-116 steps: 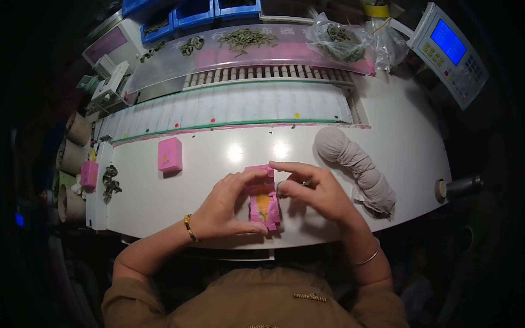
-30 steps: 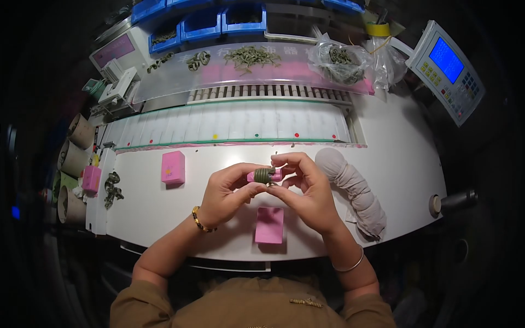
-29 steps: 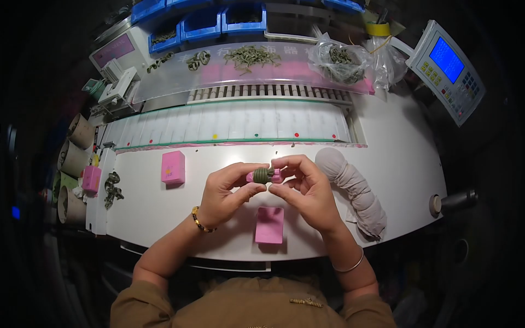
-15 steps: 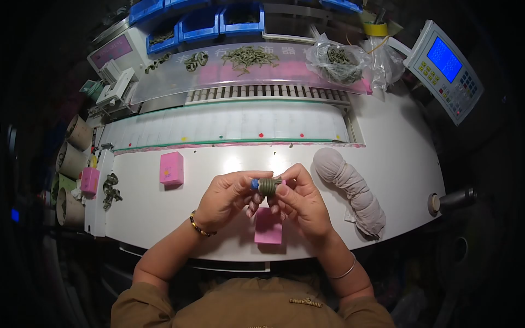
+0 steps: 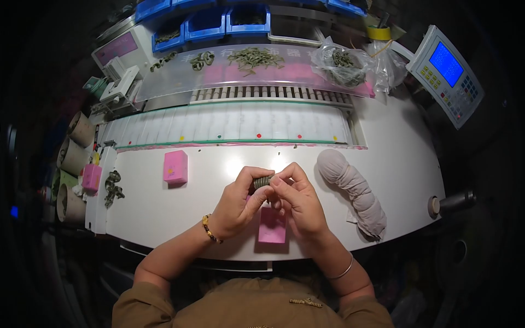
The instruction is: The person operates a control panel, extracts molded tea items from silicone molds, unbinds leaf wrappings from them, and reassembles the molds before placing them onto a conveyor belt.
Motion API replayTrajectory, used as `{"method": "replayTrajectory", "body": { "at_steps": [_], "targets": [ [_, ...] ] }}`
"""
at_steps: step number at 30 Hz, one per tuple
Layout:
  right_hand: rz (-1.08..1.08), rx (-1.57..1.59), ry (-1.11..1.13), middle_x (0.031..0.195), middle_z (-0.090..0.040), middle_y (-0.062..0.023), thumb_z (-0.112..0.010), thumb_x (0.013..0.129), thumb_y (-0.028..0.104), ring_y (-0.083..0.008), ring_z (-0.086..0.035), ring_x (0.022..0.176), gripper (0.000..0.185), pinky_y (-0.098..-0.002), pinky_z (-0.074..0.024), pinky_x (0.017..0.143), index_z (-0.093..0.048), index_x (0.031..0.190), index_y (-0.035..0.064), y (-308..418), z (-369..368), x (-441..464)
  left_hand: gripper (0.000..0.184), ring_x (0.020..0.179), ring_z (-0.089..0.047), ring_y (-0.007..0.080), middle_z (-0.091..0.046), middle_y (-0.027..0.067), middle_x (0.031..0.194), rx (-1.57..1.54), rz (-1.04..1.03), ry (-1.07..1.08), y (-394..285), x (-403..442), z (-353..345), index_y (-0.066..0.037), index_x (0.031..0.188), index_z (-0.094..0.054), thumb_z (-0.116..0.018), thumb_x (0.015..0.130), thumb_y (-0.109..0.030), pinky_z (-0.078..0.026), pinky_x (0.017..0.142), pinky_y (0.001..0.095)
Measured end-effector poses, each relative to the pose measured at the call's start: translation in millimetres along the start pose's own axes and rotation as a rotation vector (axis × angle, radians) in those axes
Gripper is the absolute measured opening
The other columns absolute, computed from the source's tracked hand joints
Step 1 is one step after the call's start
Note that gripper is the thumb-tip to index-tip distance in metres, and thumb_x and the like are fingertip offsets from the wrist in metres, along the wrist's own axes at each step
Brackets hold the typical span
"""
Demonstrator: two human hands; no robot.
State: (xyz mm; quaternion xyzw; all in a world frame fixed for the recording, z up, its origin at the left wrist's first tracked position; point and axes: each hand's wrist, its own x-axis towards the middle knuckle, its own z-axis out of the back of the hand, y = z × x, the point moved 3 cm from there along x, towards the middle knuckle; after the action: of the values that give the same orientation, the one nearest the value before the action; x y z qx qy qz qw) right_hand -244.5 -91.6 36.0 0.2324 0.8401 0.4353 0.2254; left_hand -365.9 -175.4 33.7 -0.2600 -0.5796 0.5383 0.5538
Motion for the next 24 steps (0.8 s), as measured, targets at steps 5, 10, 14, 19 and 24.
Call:
{"method": "replayTrajectory", "body": {
  "at_steps": [5,10,14,19,24],
  "targets": [
    [0.141,0.106,-0.016,0.084,-0.056,-0.0003,-0.056,0.101,0.013,-0.0054,-0.048,0.068,0.010,-0.0196,-0.0387,0.058,-0.048,0.097,0.0115,-10.9,-15.3,-1.8,0.025,0.074,-0.061,0.0094,-0.062,0.0046,0.086,-0.136,0.031,-0.060,-0.5,-1.1,-1.4,-0.001,0.121,-0.049,-0.053,0.103,-0.018,-0.050,0.066,0.0236],
    [0.331,-0.001,-0.061,0.088,-0.056,-0.0006,-0.058,0.101,0.011,-0.0054,-0.049,0.071,0.011,-0.0198,-0.0407,0.061,-0.047,0.099,0.0103,-11.1,-20.1,-4.0,0.027,0.059,-0.042,0.0030,-0.051,-0.0019,0.077,-0.485,0.188,-0.110,3.2,-1.1,-3.7,-0.006,0.122,-0.047,-0.050,0.105,-0.027,-0.032,0.050,0.0198],
    [0.531,-0.165,-0.053,0.093,-0.056,-0.0039,-0.057,0.100,0.009,-0.0065,-0.050,0.072,0.012,-0.0213,-0.0424,0.061,-0.045,0.102,0.0088,-11.2,-12.6,-3.2,0.029,0.058,-0.040,0.0042,-0.048,-0.0014,0.076,-0.662,0.267,-0.076,0.7,2.8,-5.8,-0.008,0.124,-0.044,-0.048,0.106,-0.031,-0.030,0.049,0.0198],
    [0.668,-0.117,-0.075,0.101,-0.058,-0.0107,-0.054,0.102,0.018,-0.0132,-0.055,0.073,0.016,-0.0239,-0.0440,0.059,-0.045,0.108,0.0067,19.8,-0.3,-10.5,0.031,0.057,-0.039,0.0066,-0.044,0.0003,0.077,-0.877,0.428,-0.221,8.1,12.1,15.3,-0.007,0.121,-0.044,-0.046,0.106,-0.035,-0.030,0.049,0.0205],
    [0.129,0.226,0.033,0.102,-0.059,-0.0071,-0.050,0.103,0.026,-0.0139,-0.058,0.080,0.024,-0.0235,-0.0434,0.060,-0.049,0.118,0.0062,26.5,13.5,3.0,0.028,0.060,-0.042,0.0056,-0.049,0.0008,0.081,-0.723,0.399,-0.083,11.6,10.5,14.0,-0.005,0.123,-0.045,-0.052,0.104,-0.024,-0.033,0.051,0.0196]
  ]
}}
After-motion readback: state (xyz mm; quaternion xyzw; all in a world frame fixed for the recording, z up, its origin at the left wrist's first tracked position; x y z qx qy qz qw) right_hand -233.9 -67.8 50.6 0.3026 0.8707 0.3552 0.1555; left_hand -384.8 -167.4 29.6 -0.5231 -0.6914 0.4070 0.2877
